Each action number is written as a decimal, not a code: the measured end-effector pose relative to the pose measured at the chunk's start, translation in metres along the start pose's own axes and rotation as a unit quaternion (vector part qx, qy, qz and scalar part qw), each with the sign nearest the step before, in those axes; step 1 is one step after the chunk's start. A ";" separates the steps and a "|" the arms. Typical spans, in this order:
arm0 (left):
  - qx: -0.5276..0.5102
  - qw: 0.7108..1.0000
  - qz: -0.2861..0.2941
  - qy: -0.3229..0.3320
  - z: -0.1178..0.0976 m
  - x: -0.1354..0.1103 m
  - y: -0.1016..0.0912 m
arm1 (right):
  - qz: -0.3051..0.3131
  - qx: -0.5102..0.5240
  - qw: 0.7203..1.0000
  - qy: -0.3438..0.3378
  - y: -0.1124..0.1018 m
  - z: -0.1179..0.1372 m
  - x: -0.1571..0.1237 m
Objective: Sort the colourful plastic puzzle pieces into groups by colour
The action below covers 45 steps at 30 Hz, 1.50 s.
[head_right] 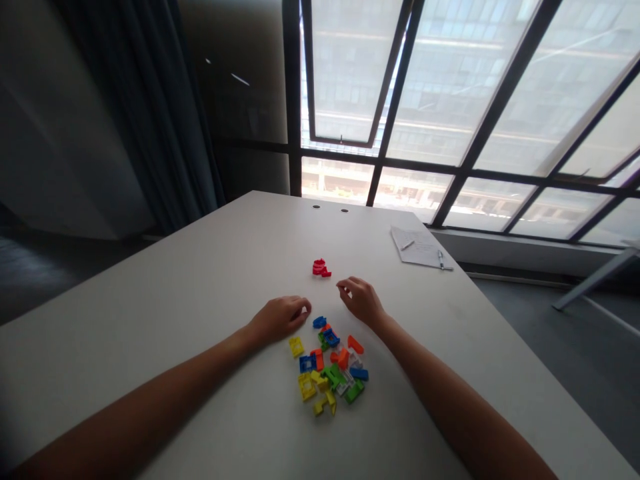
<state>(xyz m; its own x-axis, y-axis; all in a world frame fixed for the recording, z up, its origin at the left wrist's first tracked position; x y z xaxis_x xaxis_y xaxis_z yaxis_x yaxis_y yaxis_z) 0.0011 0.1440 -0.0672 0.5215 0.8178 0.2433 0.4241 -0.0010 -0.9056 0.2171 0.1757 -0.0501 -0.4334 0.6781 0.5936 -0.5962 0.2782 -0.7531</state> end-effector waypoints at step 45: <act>-0.019 1.000 0.002 0.008 0.001 -0.002 -0.002 | 0.154 0.257 0.954 0.019 0.001 0.059 -0.036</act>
Point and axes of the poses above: each hand's wrist, its own x-axis towards the middle knuckle, its own y-axis out of the palm, z = x × y, the point moved 6 cm from there along x, towards the middle knuckle, and after that the axes turned 4 degrees about -y, right-handed, at the moved point
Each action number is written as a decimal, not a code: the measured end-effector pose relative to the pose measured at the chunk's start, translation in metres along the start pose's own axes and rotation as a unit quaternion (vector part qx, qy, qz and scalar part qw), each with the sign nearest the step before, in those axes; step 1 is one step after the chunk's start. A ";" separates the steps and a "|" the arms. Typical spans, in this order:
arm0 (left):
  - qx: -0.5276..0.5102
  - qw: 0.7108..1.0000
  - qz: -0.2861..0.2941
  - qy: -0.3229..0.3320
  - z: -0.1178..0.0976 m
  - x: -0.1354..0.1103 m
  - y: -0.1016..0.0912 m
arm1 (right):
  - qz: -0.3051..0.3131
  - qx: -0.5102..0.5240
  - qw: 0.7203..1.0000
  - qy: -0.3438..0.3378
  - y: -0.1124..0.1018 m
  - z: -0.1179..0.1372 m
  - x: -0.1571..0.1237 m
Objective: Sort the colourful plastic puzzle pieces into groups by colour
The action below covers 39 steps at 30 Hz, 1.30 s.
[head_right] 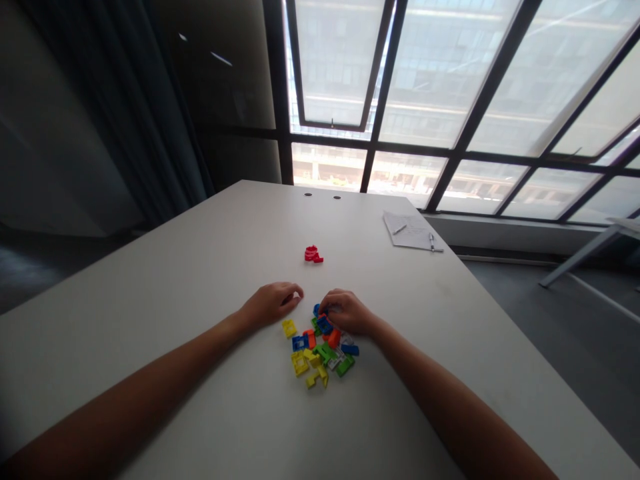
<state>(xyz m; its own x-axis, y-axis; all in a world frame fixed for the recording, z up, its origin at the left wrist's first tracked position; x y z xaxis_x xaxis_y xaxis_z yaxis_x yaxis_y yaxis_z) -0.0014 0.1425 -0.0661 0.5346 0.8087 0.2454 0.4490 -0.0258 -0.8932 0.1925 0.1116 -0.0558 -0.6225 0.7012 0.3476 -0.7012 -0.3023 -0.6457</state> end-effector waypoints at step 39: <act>0.002 0.999 0.021 -0.040 0.001 0.003 0.002 | -0.229 -0.222 0.894 0.314 -0.100 -0.167 0.067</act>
Point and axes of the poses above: each hand's wrist, its own x-axis towards the middle knuckle, its own y-axis out of the palm, z = x × y, the point moved 6 cm from there along x, towards the middle knuckle, and after that the axes turned 4 degrees about -y, right-handed, at the moved point
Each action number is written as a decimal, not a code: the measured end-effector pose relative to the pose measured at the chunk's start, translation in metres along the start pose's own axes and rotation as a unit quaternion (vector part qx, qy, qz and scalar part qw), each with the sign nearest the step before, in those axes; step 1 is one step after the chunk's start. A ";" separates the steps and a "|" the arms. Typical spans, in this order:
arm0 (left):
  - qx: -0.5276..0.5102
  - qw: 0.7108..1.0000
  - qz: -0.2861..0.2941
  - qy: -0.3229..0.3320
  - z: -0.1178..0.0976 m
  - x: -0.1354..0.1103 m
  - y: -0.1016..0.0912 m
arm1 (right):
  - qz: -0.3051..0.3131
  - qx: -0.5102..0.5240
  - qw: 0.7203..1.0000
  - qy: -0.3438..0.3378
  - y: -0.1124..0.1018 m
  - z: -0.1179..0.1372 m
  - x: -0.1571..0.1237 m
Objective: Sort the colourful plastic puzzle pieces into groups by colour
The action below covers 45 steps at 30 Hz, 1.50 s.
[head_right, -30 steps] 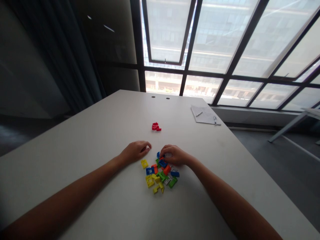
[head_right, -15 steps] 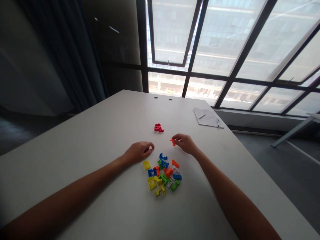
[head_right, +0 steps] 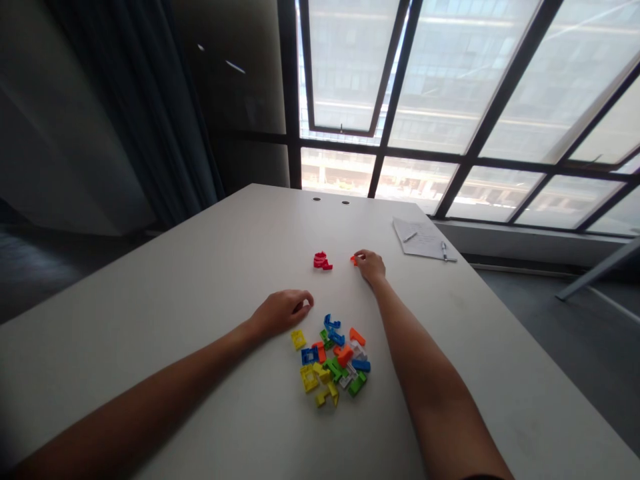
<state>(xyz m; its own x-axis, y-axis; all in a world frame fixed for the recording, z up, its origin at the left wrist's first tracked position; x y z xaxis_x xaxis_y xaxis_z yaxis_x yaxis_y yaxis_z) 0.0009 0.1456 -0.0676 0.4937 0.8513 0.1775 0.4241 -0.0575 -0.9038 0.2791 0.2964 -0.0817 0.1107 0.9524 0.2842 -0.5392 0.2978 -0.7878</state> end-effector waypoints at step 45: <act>-0.021 1.000 -0.006 0.017 0.002 -0.002 0.000 | 0.432 0.152 0.866 -0.200 -0.049 0.045 -0.161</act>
Point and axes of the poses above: each hand's wrist, its own x-axis towards the middle knuckle, its own y-axis out of the palm, z = x × y, the point moved 6 cm from there along x, towards the middle knuckle, and after that the axes turned 4 degrees about -y, right-handed, at the moved point
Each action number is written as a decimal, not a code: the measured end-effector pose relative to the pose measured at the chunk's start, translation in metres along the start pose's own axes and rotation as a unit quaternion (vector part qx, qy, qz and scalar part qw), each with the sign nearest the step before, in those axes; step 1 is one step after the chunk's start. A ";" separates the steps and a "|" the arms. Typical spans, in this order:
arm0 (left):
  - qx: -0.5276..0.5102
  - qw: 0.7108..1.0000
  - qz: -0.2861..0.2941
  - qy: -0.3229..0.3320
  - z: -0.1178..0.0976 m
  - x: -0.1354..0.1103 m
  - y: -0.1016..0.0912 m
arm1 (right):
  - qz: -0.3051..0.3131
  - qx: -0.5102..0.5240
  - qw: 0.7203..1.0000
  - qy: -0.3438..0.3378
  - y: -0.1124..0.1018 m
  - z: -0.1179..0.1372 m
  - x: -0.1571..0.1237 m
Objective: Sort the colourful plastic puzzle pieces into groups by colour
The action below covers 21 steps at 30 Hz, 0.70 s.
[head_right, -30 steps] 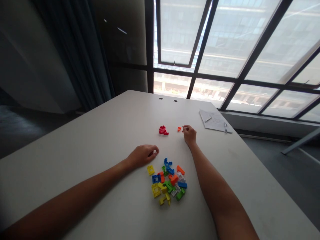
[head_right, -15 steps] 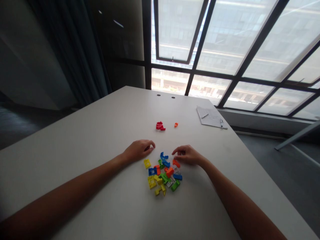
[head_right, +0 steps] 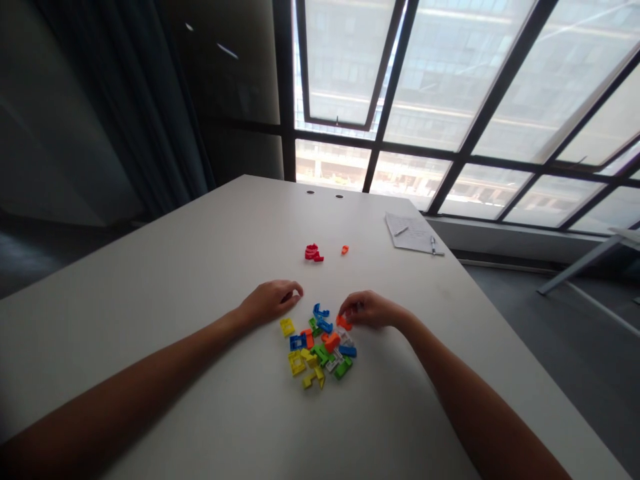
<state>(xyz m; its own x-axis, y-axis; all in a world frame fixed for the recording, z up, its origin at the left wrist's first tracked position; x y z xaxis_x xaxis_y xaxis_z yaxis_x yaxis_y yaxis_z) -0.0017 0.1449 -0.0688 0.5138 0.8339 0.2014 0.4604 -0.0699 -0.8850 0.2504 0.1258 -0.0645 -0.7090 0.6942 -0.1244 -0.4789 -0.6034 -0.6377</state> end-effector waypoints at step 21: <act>-0.001 1.000 0.007 0.000 0.001 0.001 0.000 | -0.162 -0.076 0.983 0.049 -0.003 -0.003 0.005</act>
<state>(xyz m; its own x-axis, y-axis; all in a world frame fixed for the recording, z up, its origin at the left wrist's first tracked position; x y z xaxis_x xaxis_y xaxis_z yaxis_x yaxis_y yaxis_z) -0.0019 0.1458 -0.0688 0.5200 0.8329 0.1893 0.4550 -0.0825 -0.8867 0.2491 0.1321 -0.0654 -0.4753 0.8790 0.0366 -0.5833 -0.2838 -0.7610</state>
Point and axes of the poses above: each hand's wrist, its own x-axis towards the middle knuckle, its own y-axis out of the palm, z = x × y, the point moved 6 cm from there along x, towards the middle knuckle, and after that the axes turned 4 degrees about -y, right-handed, at the moved point
